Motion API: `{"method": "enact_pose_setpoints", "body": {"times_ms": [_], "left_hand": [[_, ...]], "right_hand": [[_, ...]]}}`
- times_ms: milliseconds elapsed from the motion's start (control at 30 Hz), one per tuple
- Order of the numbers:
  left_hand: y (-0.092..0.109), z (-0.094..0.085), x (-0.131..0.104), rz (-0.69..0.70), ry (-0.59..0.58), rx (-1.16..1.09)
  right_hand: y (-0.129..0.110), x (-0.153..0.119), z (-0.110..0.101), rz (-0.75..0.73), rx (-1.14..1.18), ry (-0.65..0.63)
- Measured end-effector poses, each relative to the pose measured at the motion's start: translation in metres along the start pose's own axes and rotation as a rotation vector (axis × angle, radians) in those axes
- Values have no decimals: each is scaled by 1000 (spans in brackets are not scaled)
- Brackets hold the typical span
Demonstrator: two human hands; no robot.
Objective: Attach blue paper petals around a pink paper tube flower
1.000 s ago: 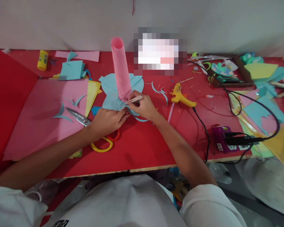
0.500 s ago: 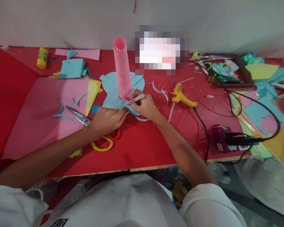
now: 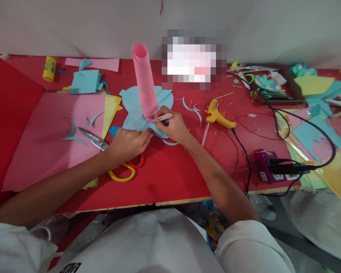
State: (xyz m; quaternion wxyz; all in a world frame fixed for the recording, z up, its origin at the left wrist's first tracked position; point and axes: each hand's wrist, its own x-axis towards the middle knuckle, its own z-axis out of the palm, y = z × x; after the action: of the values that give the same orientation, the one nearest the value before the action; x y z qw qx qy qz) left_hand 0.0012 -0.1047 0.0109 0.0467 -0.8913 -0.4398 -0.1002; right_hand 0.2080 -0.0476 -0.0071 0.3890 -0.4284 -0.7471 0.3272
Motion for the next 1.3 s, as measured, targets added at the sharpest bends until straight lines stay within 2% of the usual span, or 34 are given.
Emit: {"method": "enact_pose_setpoints", "body": {"times_ms": [267,567,833,1300], "left_hand": [[-1,0,0,12,-10,30],[-1,1,0,3,-7,6],[1,-2,1,-8,-42,6],[0,1,0,-4,-39,-1]], "right_hand": [[3,-1,0,53,59,-10],[-2,-2,0,-22,-3,-38],[3,-1,0,42,35,18],[5,0,-1,60,56,-3]]}}
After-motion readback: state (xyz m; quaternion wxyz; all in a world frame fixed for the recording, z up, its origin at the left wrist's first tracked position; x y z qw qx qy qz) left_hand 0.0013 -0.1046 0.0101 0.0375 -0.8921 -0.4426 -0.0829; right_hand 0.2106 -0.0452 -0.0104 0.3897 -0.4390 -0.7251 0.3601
